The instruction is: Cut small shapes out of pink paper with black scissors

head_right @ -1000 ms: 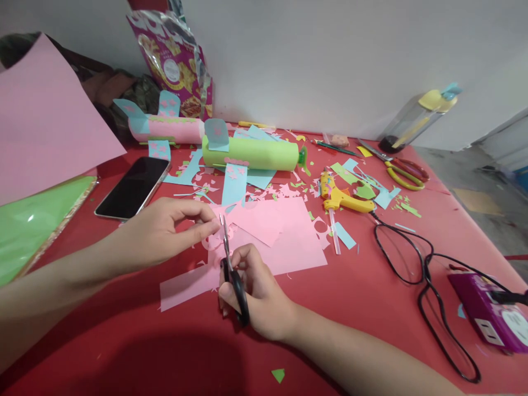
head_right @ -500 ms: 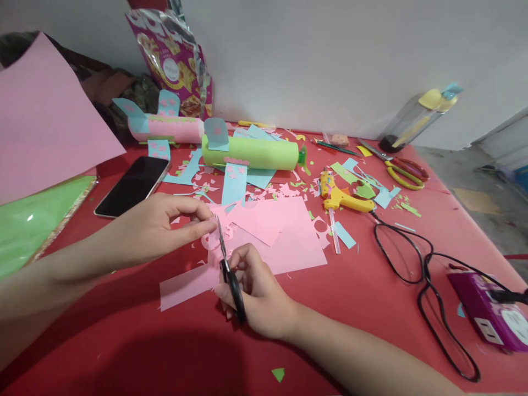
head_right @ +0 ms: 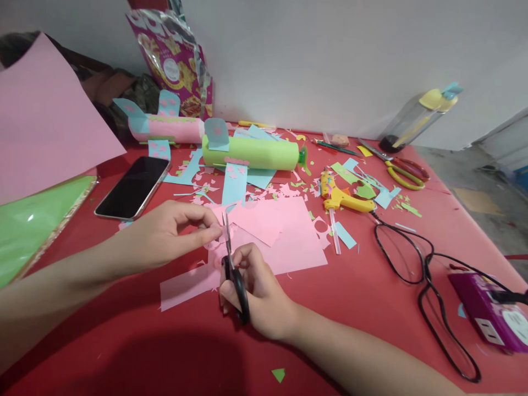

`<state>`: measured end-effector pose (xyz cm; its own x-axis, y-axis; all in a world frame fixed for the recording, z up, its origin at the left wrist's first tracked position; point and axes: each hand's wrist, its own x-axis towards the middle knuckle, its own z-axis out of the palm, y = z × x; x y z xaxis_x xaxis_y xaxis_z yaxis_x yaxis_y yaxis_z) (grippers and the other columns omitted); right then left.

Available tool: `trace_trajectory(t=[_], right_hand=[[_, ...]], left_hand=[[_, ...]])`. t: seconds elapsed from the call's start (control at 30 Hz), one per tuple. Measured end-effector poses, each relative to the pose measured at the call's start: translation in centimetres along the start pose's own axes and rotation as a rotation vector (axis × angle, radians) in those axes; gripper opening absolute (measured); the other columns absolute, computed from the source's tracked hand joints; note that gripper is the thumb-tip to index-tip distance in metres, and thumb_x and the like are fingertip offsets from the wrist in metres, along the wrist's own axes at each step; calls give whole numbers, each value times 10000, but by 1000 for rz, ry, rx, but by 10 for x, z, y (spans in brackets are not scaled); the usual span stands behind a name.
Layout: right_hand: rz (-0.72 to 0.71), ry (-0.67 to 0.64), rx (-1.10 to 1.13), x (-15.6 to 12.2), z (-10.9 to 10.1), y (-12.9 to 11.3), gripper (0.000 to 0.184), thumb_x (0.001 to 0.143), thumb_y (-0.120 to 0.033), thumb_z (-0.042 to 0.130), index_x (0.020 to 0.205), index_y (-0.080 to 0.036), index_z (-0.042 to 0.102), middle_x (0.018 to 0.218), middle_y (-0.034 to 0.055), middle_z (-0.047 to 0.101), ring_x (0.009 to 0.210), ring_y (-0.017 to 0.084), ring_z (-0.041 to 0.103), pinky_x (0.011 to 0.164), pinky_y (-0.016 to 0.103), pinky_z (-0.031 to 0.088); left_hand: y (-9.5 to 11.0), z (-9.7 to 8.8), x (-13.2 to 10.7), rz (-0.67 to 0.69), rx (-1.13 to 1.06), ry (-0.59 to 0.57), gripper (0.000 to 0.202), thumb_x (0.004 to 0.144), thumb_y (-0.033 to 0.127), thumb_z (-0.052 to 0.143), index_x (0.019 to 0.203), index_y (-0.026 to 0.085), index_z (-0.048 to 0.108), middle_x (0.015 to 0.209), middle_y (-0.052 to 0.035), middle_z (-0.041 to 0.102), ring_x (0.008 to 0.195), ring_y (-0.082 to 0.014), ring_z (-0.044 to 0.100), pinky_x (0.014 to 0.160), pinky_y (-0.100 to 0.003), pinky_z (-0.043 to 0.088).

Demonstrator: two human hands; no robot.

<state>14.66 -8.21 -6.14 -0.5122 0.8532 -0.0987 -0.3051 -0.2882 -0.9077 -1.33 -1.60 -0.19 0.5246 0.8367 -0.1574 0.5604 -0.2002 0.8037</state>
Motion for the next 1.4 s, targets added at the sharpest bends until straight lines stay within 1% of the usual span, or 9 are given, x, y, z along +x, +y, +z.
trace_trajectory(t=[0.27, 0.47, 0.63, 0.8, 0.9, 1.07, 1.3, 1.4], right_hand=[[-25, -5, 2, -1, 0, 1, 294, 785, -420, 512, 798, -237, 282, 628, -66, 419, 486, 80, 432, 476, 245, 359], [-44, -13, 14, 0, 1, 0, 292, 785, -418, 512, 796, -238, 282, 640, -64, 416, 489, 80, 434, 479, 245, 362], [-39, 0, 25, 0, 1, 1, 286, 787, -410, 514, 802, -241, 284, 667, -58, 429, 487, 74, 433, 468, 238, 358], [-35, 13, 20, -1, 2, 2, 290, 783, -416, 517, 794, -238, 288, 669, -61, 428, 479, 66, 442, 461, 233, 372], [-21, 22, 27, 0, 2, 3, 304, 774, -423, 526, 789, -240, 284, 662, -65, 430, 471, 66, 446, 453, 234, 384], [-10, 36, 33, 0, 1, 4, 319, 763, -429, 536, 788, -243, 278, 668, -65, 438, 466, 64, 458, 442, 232, 400], [-21, 14, 22, -1, 2, 2, 320, 767, -434, 529, 796, -241, 276, 652, -67, 428, 488, 70, 446, 477, 245, 389], [-25, 13, 21, -1, 2, 1, 309, 775, -428, 522, 798, -241, 276, 668, -62, 427, 491, 70, 445, 479, 246, 385]], left_hand=[[0, 5, 1, -11, -62, -3, 258, 772, 321, 456, 584, 159, 524, 577, 28, 528, 567, -99, 484, 552, -201, 386], [-1, 6, 2, -41, -123, -12, 264, 766, 329, 475, 572, 154, 511, 577, 32, 508, 564, -92, 470, 551, -196, 382], [-2, 6, 2, -63, -164, -39, 267, 774, 340, 464, 582, 158, 495, 569, 36, 492, 542, -90, 462, 512, -193, 373], [-2, 7, 2, -54, -161, -24, 236, 770, 305, 469, 593, 155, 512, 579, 35, 514, 565, -87, 478, 541, -188, 383], [-2, 7, 1, -66, -161, -24, 236, 771, 319, 466, 605, 162, 524, 578, 35, 517, 562, -93, 482, 535, -196, 387], [-2, 6, 1, -86, -136, -13, 221, 774, 329, 456, 643, 174, 545, 602, 25, 542, 612, -119, 511, 568, -217, 405], [-1, 4, 2, -28, -79, -30, 214, 768, 285, 458, 603, 164, 518, 585, 36, 526, 581, -95, 489, 574, -201, 386], [-2, 2, 1, -27, -55, -41, 221, 773, 306, 453, 606, 173, 512, 585, 38, 523, 589, -101, 489, 579, -208, 379]])
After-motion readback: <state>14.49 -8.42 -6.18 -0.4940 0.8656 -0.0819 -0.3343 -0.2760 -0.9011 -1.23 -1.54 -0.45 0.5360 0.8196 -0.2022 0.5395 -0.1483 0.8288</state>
